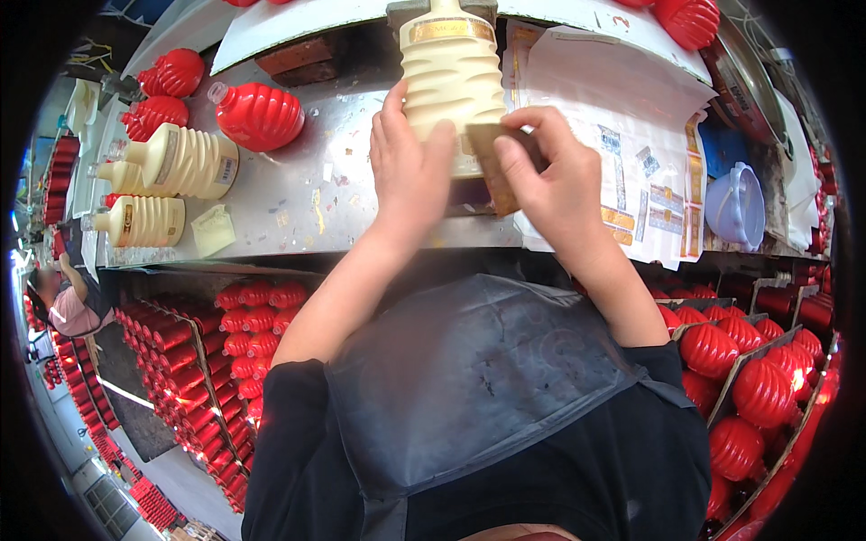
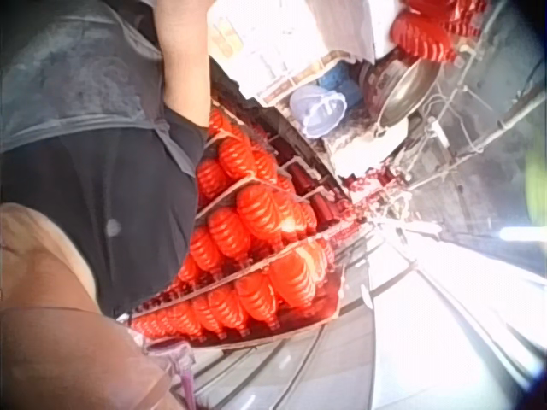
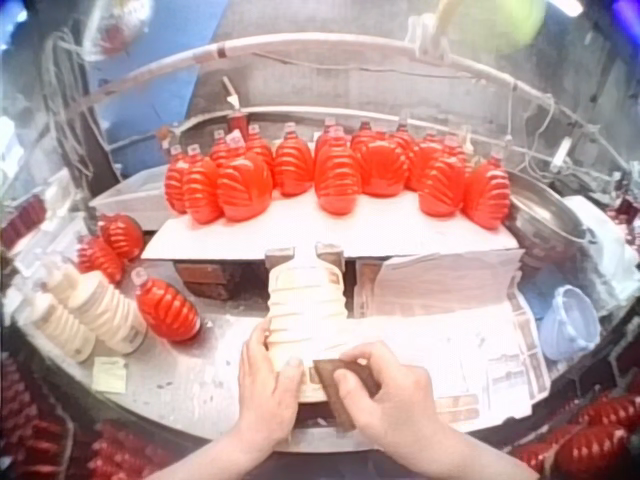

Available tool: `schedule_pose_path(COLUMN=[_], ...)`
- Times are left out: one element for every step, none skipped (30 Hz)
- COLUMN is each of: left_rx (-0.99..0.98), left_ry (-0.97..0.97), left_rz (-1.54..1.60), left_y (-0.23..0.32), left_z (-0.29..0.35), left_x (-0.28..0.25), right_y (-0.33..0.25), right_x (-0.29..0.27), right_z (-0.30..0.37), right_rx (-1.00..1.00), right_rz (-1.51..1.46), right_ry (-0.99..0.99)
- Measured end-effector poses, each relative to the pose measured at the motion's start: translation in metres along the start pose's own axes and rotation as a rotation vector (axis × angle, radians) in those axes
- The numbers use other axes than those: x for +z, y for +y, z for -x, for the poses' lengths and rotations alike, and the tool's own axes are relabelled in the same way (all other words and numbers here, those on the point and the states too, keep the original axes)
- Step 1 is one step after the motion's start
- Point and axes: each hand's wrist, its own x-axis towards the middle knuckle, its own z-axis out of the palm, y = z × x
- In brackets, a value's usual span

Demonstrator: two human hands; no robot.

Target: The person applies adhesive labels to cream-colored ribbed plastic bottles on a metal workbench. They smooth each label, rotate the bottle to align it, and place finished bottles aside. A second person is visible in the background performing similar labeling work.

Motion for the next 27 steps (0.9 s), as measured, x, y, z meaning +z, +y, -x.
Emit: schedule_pose_path(left_rx=[-0.01,-0.017,-0.027,-0.033,-0.022,-0.052,-0.066,-0.094,-0.09,-0.098,-0.082,-0.09,-0.074,-0.046,-0.054,-0.051,-0.065,-0.047,-0.048,-0.054,-0.069,-0.089,-0.108,-0.123,-0.137,-0.149,-0.161], left_ry=[-0.002,-0.005,-0.015,-0.025,-0.027,-0.041,-0.048,-0.057,-0.064,-0.073,-0.073,-0.092,-0.104,-0.113,-0.125,-0.133,-0.145,-0.138,-0.134,-0.134,-0.127,-0.124,-0.122,-0.114,-0.108,-0.105,-0.111], left_rz=[0.005,0.013,0.006,0.001,0.009,0.033,0.07,0.112,0.144,0.182,0.228,0.25,0.28,0.321,0.331,0.351,0.379,0.392,0.412,0.438,0.451,0.469,0.487,0.491,0.495,0.499,0.432], left_y=[0.001,0.001,0.002,0.003,0.004,0.004,0.004,0.004,0.003,0.002,0.0,-0.003,-0.006,-0.009,-0.013,-0.016,-0.018,-0.02,-0.02,-0.02,-0.019,-0.018,-0.015,-0.011,-0.007,-0.002,0.002], left_z=[0.002,0.002,0.003,0.003,0.002,0.001,0.0,0.0,-0.001,0.0,0.001,0.001,0.0,0.0,-0.001,-0.001,-0.001,0.0,0.001,0.001,0.002,0.003,0.004,0.005,0.006,0.006,0.004], left_x=[0.0,0.0,-0.001,-0.001,-0.002,-0.002,-0.002,-0.002,-0.002,-0.002,-0.002,-0.003,-0.003,-0.002,-0.002,-0.001,0.0,0.0,0.0,-0.001,-0.001,-0.002,-0.003,-0.003,-0.002,-0.002,-0.002], right_y=[-0.001,0.0,0.002,0.005,0.01,0.015,0.021,0.027,0.031,0.036,0.039,0.041,0.041,0.04,0.038,0.035,0.032,0.028,0.024,0.019,0.015,0.013,0.01,0.009,0.008,0.008,0.008], right_x=[0.002,0.004,0.006,0.006,0.005,0.005,0.003,0.003,0.002,0.001,0.0,-0.002,-0.006,-0.01,-0.013,-0.017,-0.022,-0.019,-0.021,-0.013,-0.008,-0.004,0.0,0.001,0.002,0.001,0.0], right_z=[0.003,0.004,0.006,0.006,0.005,0.004,0.004,0.003,0.003,0.001,-0.001,-0.004,-0.006,-0.008,-0.01,-0.011,-0.013,-0.012,-0.011,-0.007,-0.004,-0.002,0.0,0.002,0.002,0.002,0.001], right_rx=[-0.072,-0.069,-0.077,-0.03,0.015,0.048,0.089,0.12,0.154,0.181,0.208,0.25,0.302,0.345,0.421,0.461,0.515,0.587,0.485,0.401,0.331,0.221,0.197,0.175,0.145,0.163,0.175], right_rz=[0.091,0.126,0.14,0.109,0.074,0.037,0.046,0.05,0.053,-0.073,-0.2,-0.38,-0.517,-0.584,-0.649,-0.662,-0.675,-0.604,-0.58,-0.475,-0.373,-0.299,-0.268,-0.235,-0.199,-0.194,-0.185], right_ry=[-0.01,0.03,0.054,0.079,0.089,0.106,0.086,0.072,0.055,0.051,0.047,0.043,0.015,0.007,-0.039,-0.127,-0.252,-0.279,-0.313,-0.25,-0.217,-0.15,-0.111,-0.106,-0.099,-0.12,-0.141])
